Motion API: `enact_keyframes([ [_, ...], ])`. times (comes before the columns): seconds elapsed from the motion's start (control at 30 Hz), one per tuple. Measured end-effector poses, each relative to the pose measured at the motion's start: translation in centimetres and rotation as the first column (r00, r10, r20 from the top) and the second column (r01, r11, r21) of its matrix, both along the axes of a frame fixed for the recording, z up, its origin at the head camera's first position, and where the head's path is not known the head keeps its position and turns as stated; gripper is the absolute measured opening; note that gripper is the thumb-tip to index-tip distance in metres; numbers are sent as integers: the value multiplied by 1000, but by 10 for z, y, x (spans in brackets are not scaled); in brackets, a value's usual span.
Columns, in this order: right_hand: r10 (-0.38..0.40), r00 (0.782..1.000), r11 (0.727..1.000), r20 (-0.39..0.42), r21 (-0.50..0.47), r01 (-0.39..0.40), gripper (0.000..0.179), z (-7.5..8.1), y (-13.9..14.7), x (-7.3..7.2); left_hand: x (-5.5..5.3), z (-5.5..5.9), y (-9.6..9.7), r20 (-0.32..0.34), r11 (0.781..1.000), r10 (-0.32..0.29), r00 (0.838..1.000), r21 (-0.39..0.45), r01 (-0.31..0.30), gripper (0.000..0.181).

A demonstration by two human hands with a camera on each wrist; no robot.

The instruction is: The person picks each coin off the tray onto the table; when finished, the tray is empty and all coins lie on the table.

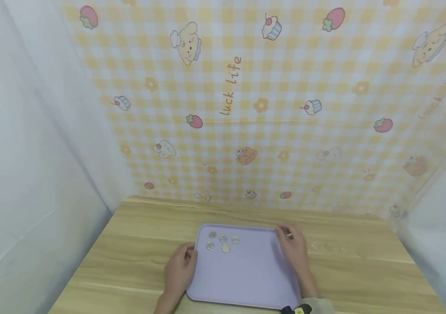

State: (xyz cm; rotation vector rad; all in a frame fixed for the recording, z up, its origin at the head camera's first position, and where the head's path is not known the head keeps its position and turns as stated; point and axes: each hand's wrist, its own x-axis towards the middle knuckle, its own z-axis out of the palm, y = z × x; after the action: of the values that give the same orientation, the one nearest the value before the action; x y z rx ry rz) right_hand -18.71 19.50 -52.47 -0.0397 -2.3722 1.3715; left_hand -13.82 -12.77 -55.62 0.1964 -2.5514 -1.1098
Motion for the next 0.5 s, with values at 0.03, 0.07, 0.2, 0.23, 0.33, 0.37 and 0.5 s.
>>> enact_keyframes([
  [0.03,8,1000,1000,-2,-5,-8,14,0,-2,1,0,0,0,5,1000,-2,1000,0,2,21],
  [0.07,20,1000,1000,-2,-8,-20,14,0,-5,1,-1,0,1,12,1000,-4,1000,0,4,22],
  [0.2,42,999,999,25,-11,-42,13,-1,-19,3,-1,0,2,28,1000,-10,1000,0,10,22],
  [0.23,52,998,999,29,-5,-52,13,-2,-24,3,-1,0,2,24,1000,-11,1000,-4,11,22],
  [0.33,93,995,995,22,14,-94,13,-6,-40,3,-1,0,1,19,1000,-6,1000,1,6,22],
  [0.37,115,993,993,13,20,-115,13,-7,-45,2,-1,0,1,19,1000,-4,1000,3,4,22],
  [0.5,183,983,983,-23,37,-182,16,-14,-64,2,-1,1,1,31,1000,-4,1000,10,3,22],
])
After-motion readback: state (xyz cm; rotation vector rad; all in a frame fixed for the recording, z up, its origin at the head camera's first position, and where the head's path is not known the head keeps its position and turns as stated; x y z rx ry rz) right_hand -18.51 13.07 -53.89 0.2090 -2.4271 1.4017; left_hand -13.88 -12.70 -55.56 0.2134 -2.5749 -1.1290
